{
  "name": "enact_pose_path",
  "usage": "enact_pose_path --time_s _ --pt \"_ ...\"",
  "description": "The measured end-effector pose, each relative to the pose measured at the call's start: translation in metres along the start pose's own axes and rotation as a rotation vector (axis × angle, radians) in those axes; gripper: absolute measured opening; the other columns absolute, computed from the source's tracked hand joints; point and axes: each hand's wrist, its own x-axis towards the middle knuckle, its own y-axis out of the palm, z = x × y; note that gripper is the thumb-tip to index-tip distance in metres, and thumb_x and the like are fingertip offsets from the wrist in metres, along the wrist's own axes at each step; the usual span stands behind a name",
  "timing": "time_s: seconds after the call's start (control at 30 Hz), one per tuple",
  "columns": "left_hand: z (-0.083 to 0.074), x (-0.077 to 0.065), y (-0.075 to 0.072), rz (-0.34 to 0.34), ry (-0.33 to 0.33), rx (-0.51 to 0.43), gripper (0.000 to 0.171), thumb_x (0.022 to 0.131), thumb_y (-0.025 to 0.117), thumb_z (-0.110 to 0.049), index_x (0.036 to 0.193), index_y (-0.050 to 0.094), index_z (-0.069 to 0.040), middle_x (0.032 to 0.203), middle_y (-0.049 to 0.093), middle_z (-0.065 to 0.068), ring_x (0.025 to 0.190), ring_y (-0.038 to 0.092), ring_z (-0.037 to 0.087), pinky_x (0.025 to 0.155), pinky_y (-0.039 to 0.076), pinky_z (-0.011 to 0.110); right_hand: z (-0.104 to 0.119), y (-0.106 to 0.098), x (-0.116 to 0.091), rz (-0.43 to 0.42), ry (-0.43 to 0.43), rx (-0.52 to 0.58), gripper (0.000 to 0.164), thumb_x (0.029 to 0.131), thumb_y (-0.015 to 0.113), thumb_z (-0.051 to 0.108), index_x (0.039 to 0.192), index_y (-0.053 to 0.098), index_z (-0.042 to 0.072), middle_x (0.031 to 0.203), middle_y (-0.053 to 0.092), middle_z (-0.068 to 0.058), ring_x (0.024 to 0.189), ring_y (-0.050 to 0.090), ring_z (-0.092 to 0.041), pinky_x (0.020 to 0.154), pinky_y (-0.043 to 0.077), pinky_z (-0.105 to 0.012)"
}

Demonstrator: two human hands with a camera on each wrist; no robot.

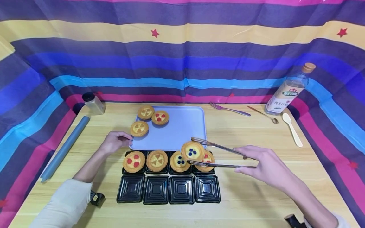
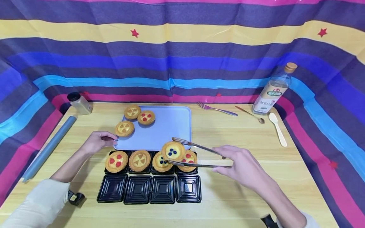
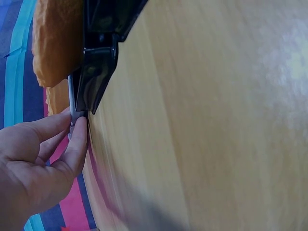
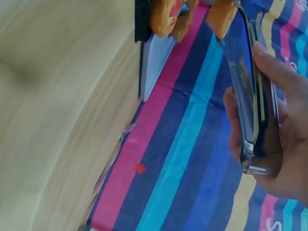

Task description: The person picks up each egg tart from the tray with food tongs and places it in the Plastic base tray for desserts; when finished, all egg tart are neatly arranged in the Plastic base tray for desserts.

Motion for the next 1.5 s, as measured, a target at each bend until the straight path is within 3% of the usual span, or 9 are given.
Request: enact_pose_path --time_s 0.13,0.23,0.53,0.8,0.97,1.5 --pt "0.000 0.000 0.001 0.003 -0.006 -0.002 0.029 0.083 0.069 -0.007 0.109 0.065 0.005 0.103 0.067 0.020 0.081 0.061 0.011 0.073 0.053 0.023 -0.004 -0.003 -0.015 0.018 0.004 0.028 0.055 0.059 0.089 0.025 0.110 0.070 0.019 0.101 0.071 0.006 0.079 0.062 -0.001 0.074 0.050 -0.011" --pt "0.000 0.001 0.002 0.004 -0.011 0.000 0.029 0.083 0.069 -0.007 0.109 0.065 0.004 0.103 0.067 0.019 0.083 0.061 0.012 0.073 0.053 0.023 -0.009 -0.004 -0.025 0.031 0.004 0.058 0.056 0.057 0.090 0.024 0.109 0.070 0.021 0.100 0.071 0.007 0.078 0.060 0.003 0.075 0.042 -0.002" --pt "-0.003 0.000 0.000 0.005 -0.023 -0.005 0.029 0.083 0.069 -0.007 0.109 0.065 0.004 0.104 0.067 0.020 0.083 0.061 0.012 0.075 0.053 0.024 -0.015 -0.006 -0.048 0.095 0.019 0.087 0.057 0.057 0.090 0.028 0.109 0.069 0.027 0.099 0.069 0.013 0.079 0.057 0.007 0.073 0.041 -0.001" --pt "-0.002 0.000 -0.002 -0.003 -0.012 -0.013 0.028 0.083 0.069 -0.006 0.108 0.065 0.005 0.102 0.067 0.019 0.081 0.060 0.010 0.072 0.052 0.021 -0.016 0.003 -0.066 0.081 -0.028 0.127 0.059 0.053 0.091 0.024 0.108 0.068 0.026 0.098 0.068 0.016 0.080 0.057 0.008 0.077 0.039 0.000" --pt "-0.002 0.000 -0.003 0.001 -0.015 -0.007 0.029 0.083 0.070 -0.007 0.109 0.065 0.005 0.103 0.067 0.019 0.081 0.060 0.010 0.073 0.053 0.022 -0.020 0.007 -0.071 0.088 -0.059 0.145 0.060 0.052 0.092 0.021 0.107 0.068 0.024 0.096 0.068 0.015 0.079 0.058 0.006 0.077 0.040 0.000" --pt "-0.004 0.000 0.000 0.004 -0.014 -0.011 0.029 0.083 0.068 -0.005 0.109 0.064 0.006 0.103 0.067 0.021 0.079 0.061 0.008 0.073 0.053 0.023 -0.023 0.013 -0.076 0.135 -0.008 0.112 0.061 0.054 0.091 0.031 0.110 0.067 0.025 0.099 0.070 0.011 0.083 0.061 0.003 0.080 0.037 0.003"
